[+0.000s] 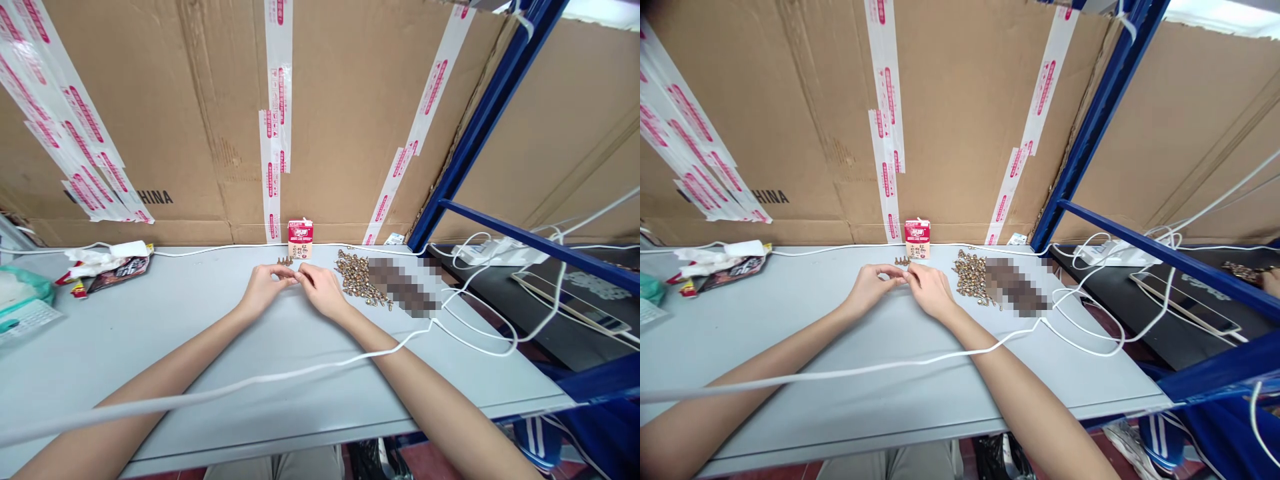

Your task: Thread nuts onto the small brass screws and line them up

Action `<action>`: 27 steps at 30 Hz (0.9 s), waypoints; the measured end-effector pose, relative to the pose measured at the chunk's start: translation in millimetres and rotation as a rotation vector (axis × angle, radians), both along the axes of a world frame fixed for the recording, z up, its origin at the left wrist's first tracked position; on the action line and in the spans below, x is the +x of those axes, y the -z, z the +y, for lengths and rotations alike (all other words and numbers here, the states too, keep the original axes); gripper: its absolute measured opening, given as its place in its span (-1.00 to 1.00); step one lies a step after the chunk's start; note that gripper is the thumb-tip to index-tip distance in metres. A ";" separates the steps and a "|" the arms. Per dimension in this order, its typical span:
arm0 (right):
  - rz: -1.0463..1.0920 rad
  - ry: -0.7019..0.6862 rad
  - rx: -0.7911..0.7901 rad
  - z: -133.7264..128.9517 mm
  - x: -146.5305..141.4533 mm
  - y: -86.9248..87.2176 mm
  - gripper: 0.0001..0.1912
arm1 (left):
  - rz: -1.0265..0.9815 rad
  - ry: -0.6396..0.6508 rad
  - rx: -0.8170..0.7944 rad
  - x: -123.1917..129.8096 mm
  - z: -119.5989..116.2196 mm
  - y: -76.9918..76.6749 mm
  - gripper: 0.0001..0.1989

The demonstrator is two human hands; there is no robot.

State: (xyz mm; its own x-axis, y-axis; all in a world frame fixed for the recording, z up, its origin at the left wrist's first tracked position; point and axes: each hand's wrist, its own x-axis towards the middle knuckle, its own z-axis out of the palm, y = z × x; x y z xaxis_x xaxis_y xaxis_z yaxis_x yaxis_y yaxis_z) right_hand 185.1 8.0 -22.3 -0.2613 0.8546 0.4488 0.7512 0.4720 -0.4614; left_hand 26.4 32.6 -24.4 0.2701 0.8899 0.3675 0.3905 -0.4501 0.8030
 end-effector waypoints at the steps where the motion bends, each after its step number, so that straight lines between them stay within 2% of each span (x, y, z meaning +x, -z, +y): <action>1: 0.000 -0.002 -0.013 0.0 -0.3 0.4 -0.71 | 0.057 -0.016 0.089 -0.3 -1.1 0.4 -0.82; 4: -0.004 0.011 -0.043 -0.2 -0.9 1.5 -0.70 | 0.188 -0.048 0.271 -1.6 -3.3 0.7 -0.87; 9: -0.040 0.043 -0.059 0.7 -0.9 3.6 -0.64 | 0.285 -0.054 0.372 -3.0 -3.1 2.7 -0.87; 15: -0.013 0.039 -0.161 4.2 -0.8 7.9 -0.50 | 0.496 -0.043 0.631 -2.7 -5.0 9.2 -0.77; 18: -0.084 0.052 -0.134 3.9 1.3 6.2 -0.50 | 0.517 -0.073 0.647 -3.0 -6.1 8.8 -0.78; 23: -0.318 0.004 0.039 -1.0 6.6 -2.7 -0.63 | 0.437 -0.101 0.574 -4.3 -5.6 5.5 -0.84; 27: -0.315 -0.035 0.039 -2.3 7.5 -4.7 -0.67 | 0.418 -0.116 0.613 -2.3 -7.4 5.6 -0.82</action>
